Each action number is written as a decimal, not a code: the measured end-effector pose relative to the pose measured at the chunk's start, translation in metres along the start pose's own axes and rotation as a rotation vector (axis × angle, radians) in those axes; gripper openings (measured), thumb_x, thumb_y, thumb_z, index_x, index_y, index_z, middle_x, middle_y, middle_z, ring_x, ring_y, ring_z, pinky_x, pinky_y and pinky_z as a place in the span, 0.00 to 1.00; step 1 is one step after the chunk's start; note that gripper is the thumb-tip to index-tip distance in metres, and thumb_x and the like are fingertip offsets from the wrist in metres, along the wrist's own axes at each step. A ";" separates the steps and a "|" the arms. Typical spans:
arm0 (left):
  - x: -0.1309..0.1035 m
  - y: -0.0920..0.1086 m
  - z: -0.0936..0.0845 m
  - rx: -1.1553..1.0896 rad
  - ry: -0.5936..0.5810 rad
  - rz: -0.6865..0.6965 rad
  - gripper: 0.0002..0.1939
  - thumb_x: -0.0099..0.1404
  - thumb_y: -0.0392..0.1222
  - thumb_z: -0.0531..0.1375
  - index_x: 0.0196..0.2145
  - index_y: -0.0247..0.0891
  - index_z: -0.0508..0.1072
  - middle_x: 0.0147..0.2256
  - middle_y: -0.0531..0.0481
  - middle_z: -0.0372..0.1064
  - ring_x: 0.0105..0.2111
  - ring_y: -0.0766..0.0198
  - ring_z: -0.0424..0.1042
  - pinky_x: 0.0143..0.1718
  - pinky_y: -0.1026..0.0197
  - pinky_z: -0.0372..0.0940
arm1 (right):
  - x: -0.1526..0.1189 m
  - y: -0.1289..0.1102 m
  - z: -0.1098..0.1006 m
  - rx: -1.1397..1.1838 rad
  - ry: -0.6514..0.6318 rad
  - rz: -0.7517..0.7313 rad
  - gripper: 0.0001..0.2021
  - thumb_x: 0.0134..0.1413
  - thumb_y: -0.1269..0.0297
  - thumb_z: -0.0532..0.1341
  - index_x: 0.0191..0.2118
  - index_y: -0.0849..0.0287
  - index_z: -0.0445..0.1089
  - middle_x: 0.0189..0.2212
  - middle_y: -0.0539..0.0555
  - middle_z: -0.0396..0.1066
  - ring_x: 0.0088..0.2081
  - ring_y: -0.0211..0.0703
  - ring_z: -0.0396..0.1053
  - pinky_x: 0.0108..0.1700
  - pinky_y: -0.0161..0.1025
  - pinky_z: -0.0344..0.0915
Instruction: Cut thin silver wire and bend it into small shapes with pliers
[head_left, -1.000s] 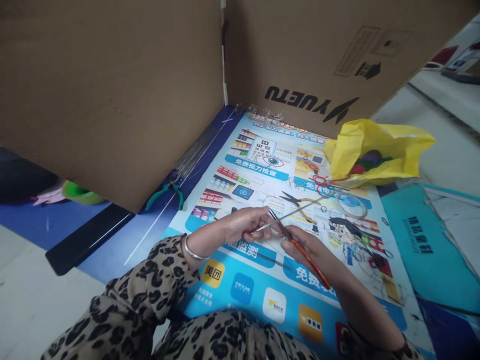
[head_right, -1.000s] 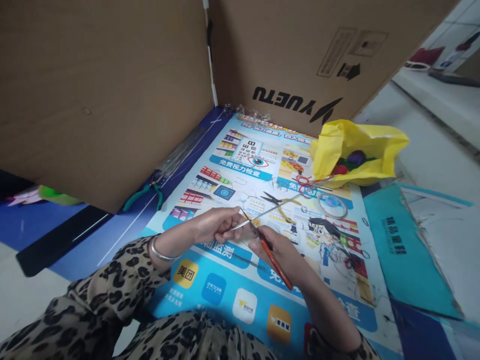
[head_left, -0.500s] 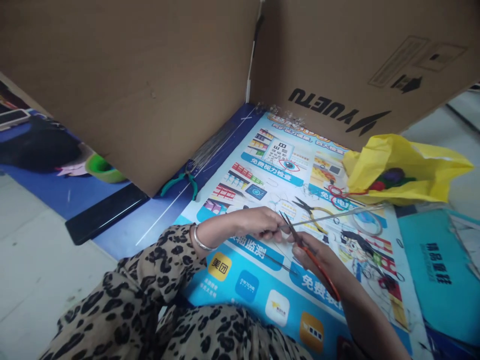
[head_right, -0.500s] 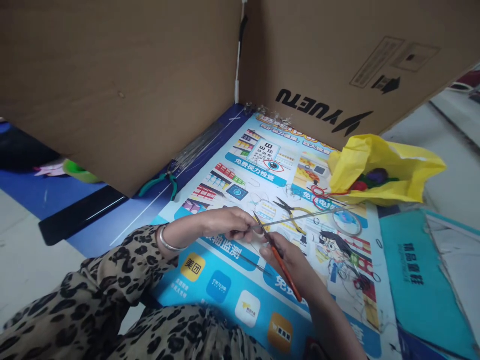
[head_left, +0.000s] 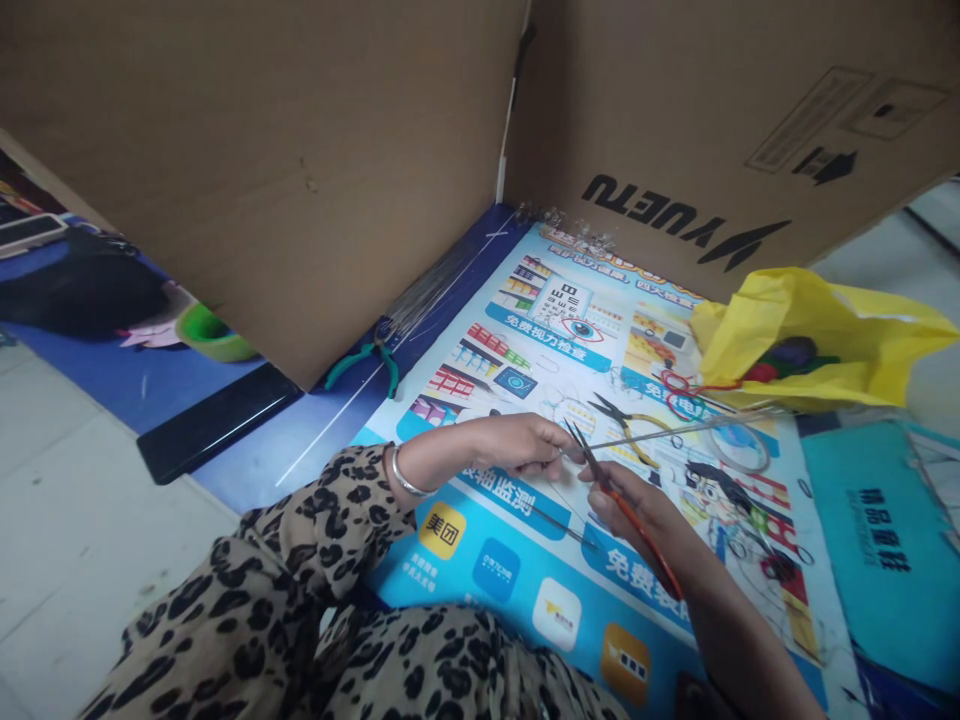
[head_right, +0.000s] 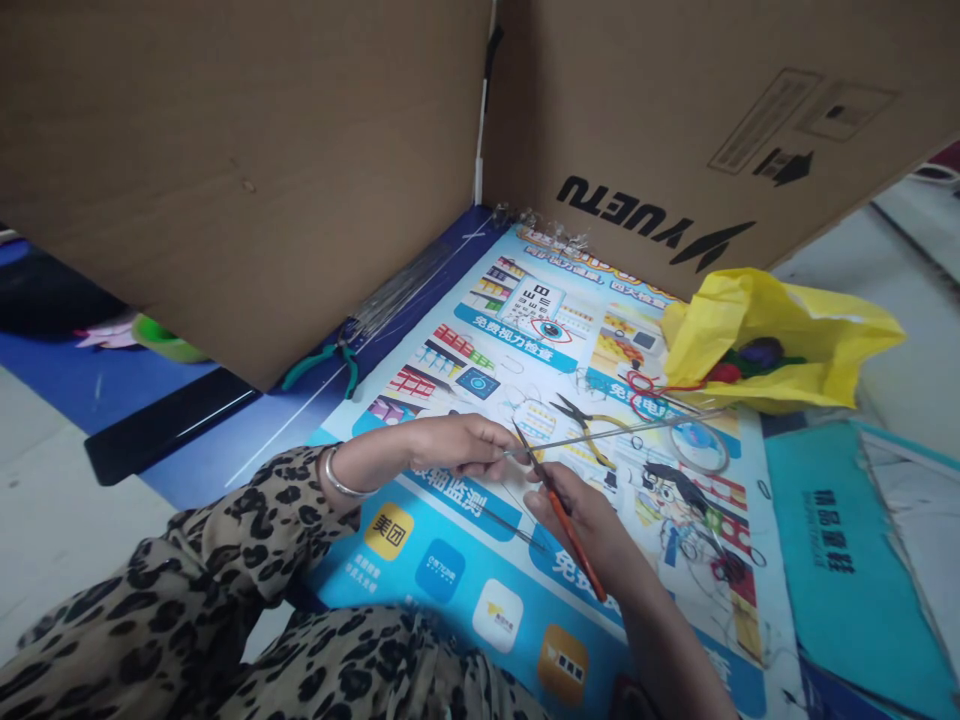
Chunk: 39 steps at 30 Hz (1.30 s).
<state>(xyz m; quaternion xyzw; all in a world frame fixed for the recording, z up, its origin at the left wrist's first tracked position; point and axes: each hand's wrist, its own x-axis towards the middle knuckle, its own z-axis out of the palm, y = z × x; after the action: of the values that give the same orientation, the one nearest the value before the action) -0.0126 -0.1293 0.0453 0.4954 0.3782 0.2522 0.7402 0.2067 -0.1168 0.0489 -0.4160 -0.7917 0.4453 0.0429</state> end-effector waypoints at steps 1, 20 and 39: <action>0.000 0.000 0.001 0.008 0.013 0.000 0.17 0.55 0.30 0.50 0.40 0.35 0.70 0.22 0.56 0.60 0.16 0.75 0.50 0.18 0.69 0.46 | 0.000 -0.001 0.000 -0.006 0.010 -0.001 0.17 0.55 0.50 0.51 0.44 0.56 0.60 0.27 0.50 0.65 0.26 0.37 0.63 0.25 0.33 0.57; 0.007 -0.015 0.016 0.057 0.196 0.143 0.15 0.61 0.48 0.52 0.34 0.34 0.70 0.19 0.58 0.51 0.18 0.74 0.47 0.20 0.68 0.43 | -0.004 -0.007 0.001 -0.116 0.033 -0.053 0.16 0.55 0.48 0.50 0.38 0.57 0.58 0.26 0.48 0.60 0.28 0.37 0.59 0.31 0.34 0.57; 0.002 -0.012 0.041 -0.015 0.223 -0.008 0.15 0.60 0.51 0.52 0.31 0.35 0.66 0.17 0.60 0.47 0.17 0.74 0.43 0.18 0.68 0.40 | -0.024 -0.011 0.010 -0.080 0.066 0.005 0.16 0.56 0.48 0.47 0.33 0.57 0.55 0.27 0.49 0.63 0.27 0.36 0.60 0.29 0.33 0.55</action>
<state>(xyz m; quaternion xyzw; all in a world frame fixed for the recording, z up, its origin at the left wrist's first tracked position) 0.0217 -0.1545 0.0427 0.4572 0.4585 0.3056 0.6982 0.2108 -0.1433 0.0582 -0.4337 -0.8060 0.3994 0.0514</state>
